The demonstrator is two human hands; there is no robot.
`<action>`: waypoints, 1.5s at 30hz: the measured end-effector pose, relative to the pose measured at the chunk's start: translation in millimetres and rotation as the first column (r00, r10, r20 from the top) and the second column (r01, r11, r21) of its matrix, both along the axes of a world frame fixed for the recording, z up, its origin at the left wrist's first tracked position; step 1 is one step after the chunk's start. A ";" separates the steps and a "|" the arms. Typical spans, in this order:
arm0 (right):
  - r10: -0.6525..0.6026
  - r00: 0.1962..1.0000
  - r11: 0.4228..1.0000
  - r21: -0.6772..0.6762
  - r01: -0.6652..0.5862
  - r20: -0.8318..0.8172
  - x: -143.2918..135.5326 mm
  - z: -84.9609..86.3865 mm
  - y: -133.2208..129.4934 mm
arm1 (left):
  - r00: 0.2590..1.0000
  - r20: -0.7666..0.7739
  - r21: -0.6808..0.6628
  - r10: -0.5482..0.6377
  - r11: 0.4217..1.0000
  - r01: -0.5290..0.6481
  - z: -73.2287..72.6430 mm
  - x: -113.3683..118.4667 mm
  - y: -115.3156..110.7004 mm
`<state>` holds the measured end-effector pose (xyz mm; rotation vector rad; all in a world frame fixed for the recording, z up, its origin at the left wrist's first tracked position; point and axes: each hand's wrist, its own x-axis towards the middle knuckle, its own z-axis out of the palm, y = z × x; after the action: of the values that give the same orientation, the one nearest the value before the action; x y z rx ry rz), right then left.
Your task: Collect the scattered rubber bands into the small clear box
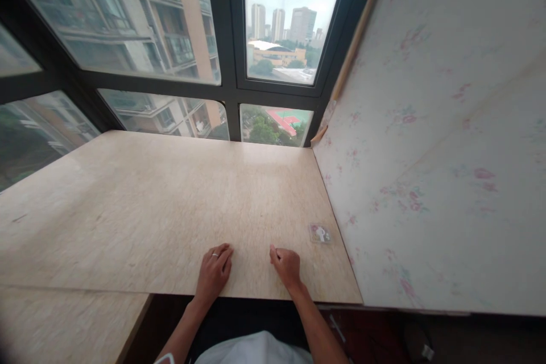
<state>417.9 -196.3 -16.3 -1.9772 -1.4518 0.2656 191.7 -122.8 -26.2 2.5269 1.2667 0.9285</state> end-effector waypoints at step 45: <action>0.307 0.914 0.908 -0.206 -0.364 -0.264 101.5 100.3 23.2 | 0.768 0.623 -0.567 0.151 0.763 0.310 41.5 50.9 -13.3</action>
<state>519.4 -173.0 84.0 -1.7992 -1.6677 0.8395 242.6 -136.1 15.3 1.5052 0.9866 0.9830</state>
